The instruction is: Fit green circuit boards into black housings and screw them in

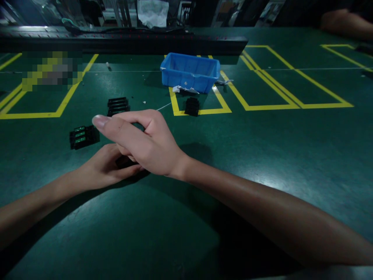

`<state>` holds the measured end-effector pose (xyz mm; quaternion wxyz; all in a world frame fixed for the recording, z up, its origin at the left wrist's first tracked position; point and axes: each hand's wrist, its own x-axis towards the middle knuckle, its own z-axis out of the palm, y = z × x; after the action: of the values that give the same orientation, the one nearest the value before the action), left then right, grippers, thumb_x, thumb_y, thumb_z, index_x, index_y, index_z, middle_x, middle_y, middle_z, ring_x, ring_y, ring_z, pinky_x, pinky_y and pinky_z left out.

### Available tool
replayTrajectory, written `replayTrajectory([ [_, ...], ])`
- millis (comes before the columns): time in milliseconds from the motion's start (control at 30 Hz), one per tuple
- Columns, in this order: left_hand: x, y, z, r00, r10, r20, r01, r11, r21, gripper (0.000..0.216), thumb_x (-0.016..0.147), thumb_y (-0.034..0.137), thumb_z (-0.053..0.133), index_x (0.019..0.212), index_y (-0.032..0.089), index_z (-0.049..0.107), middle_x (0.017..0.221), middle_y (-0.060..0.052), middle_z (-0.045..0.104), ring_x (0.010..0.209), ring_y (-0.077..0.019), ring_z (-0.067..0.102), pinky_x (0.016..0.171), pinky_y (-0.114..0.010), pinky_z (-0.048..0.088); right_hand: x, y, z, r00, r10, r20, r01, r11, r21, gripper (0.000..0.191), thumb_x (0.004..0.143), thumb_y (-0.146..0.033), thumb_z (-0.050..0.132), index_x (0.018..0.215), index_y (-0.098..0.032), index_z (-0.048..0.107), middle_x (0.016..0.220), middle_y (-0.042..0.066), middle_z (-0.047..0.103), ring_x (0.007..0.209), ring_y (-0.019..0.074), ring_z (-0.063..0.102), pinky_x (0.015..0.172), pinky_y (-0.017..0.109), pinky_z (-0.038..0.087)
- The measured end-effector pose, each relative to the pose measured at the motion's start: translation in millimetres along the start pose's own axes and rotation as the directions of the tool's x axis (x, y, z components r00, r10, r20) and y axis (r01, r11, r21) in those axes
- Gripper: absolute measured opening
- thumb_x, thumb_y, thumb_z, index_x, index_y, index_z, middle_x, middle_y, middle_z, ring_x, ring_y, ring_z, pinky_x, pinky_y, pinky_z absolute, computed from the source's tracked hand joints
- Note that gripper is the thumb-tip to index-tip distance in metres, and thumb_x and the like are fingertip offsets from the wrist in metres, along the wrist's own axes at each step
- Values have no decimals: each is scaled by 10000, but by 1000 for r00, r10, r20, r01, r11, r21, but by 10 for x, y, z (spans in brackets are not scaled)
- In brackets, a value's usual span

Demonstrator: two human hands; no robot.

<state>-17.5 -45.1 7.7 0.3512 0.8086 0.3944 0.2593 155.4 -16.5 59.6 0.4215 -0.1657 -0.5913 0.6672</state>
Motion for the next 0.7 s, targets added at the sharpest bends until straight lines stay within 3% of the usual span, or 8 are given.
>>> replayTrajectory([
  [267,-6,40,-19,999,-43,14,42,999,24,252,906,364,638,1060,165,658,900,-42,710,743,-152,643,680,-256,520,68,126,-59,999,-35,18,31,984,173,499,945,-394,637,542,-183,433,460,-64,340,404,64,280,401,246,220],
  [700,-4,19,-15,999,-28,23,28,1000,7,254,905,373,645,1071,180,662,908,-45,713,758,-164,651,687,-267,533,26,20,-68,999,14,42,-18,995,94,482,948,-365,634,534,-194,456,493,-44,362,450,96,307,457,287,259],
])
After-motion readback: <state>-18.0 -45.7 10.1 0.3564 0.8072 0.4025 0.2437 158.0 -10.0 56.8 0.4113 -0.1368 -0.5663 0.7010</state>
